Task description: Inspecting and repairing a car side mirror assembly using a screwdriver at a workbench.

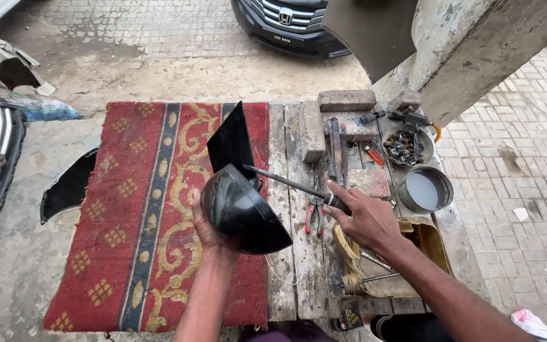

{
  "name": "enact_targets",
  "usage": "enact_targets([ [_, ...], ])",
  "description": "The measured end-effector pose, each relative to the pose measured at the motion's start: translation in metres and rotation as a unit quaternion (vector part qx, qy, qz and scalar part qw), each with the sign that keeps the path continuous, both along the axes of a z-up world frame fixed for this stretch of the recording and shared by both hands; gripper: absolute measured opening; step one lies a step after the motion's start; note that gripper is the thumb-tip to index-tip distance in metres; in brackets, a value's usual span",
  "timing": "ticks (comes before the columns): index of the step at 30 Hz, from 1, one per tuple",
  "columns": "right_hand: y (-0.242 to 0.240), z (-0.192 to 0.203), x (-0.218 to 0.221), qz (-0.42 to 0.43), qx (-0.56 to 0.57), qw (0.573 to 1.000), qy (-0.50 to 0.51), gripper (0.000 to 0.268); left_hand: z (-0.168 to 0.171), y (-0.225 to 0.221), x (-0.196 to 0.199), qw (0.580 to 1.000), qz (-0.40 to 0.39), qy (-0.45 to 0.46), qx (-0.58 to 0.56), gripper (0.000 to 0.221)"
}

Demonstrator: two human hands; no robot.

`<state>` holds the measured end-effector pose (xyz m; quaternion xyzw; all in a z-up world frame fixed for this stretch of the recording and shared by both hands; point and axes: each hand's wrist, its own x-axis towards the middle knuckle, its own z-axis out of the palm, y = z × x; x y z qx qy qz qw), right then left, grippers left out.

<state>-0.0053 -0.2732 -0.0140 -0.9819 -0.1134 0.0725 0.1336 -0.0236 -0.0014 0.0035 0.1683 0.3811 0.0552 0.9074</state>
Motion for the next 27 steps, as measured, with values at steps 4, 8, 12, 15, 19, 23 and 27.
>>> enact_targets([
  [4,0.01,-0.001,-0.005,0.009,0.001,1.0,-0.021,0.052,0.0,0.001,-0.003,1.0,0.001,-0.006,0.0,0.053],
  [8,0.019,0.003,-0.006,0.014,-0.028,0.998,-0.058,0.049,0.002,0.001,-0.002,1.0,0.002,-0.008,0.002,0.053],
  [12,0.016,0.002,-0.009,0.008,-0.037,0.998,-0.045,0.047,0.0,0.001,-0.005,1.0,0.005,-0.01,0.004,0.053],
  [15,0.016,-0.004,-0.007,-0.005,-0.042,0.997,-0.058,0.048,0.0,0.0,-0.005,1.0,0.008,-0.007,0.005,0.053],
  [19,0.022,0.013,-0.011,0.025,-0.048,0.997,-0.051,0.047,-0.002,-0.002,-0.007,1.0,0.006,-0.007,0.004,0.053],
  [23,0.024,0.018,-0.012,-0.005,-0.036,0.998,-0.044,0.046,-0.002,-0.003,-0.009,1.0,0.008,-0.008,0.007,0.053],
  [27,0.024,0.011,-0.012,-0.023,-0.025,0.998,-0.046,0.046,-0.004,-0.003,-0.01,1.0,0.008,-0.006,0.009,0.054],
])
